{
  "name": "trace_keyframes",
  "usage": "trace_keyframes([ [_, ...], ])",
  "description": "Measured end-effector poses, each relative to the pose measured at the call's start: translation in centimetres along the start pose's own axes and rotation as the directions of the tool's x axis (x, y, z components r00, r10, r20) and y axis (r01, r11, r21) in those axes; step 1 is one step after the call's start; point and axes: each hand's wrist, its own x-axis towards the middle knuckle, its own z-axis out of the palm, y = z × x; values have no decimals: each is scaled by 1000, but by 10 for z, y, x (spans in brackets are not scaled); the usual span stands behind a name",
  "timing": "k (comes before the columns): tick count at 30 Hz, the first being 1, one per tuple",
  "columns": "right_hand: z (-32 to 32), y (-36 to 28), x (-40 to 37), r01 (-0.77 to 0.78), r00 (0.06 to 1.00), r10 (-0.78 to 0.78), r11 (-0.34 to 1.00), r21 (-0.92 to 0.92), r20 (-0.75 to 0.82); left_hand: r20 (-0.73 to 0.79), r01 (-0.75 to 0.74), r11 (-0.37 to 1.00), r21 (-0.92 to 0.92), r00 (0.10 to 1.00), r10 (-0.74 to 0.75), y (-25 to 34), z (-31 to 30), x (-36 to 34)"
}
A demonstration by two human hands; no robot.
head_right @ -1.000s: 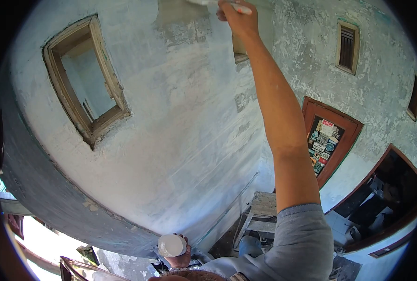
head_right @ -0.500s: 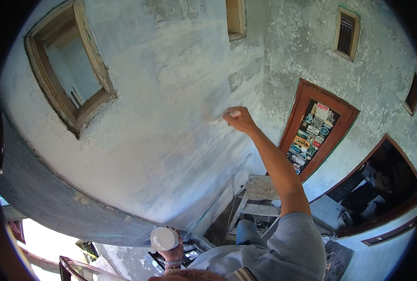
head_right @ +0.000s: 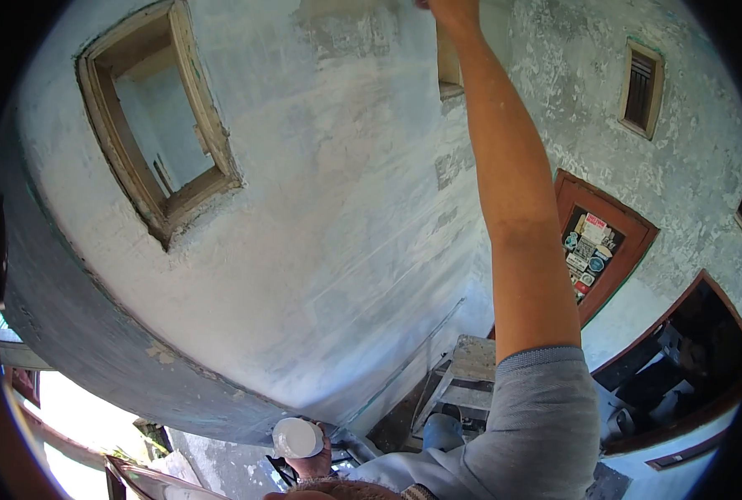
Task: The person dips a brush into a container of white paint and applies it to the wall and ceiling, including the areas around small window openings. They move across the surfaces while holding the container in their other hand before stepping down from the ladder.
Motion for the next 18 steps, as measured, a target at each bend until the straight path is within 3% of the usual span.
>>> trace_keyframes([
  [2, 0, 31, -53, -111, 993, 113, 991, 81, -17, -41, 6, 999, -40, 999, -8, 2, -10, 3],
  [5, -18, 19, -173, -241, 970, 241, 970, -19, -26, 8, 48, 998, -36, 999, -47, 5, -20, 2],
  [8, -80, 20, -293, -454, 869, 481, 868, -201, 114, 44, 90, 995, -42, 995, -88, 8, -22, 1],
  [12, -158, -8, -458, -630, 728, 678, 719, -293, 97, 48, 137, 989, -46, 990, -135, 9, -30, 9],
  [14, -183, -22, -526, -678, 724, 686, 688, -260, -72, 52, 153, 988, -35, 987, -151, 7, -35, 17],
  [17, -248, -27, -607, -825, 557, 758, 459, -328, -340, 23, 178, 984, -23, 984, -177, 6, -34, 19],
  [18, -270, -24, -633, -778, 595, 713, 397, -487, -371, 13, 186, 982, -22, 983, -185, 5, -31, 20],
])
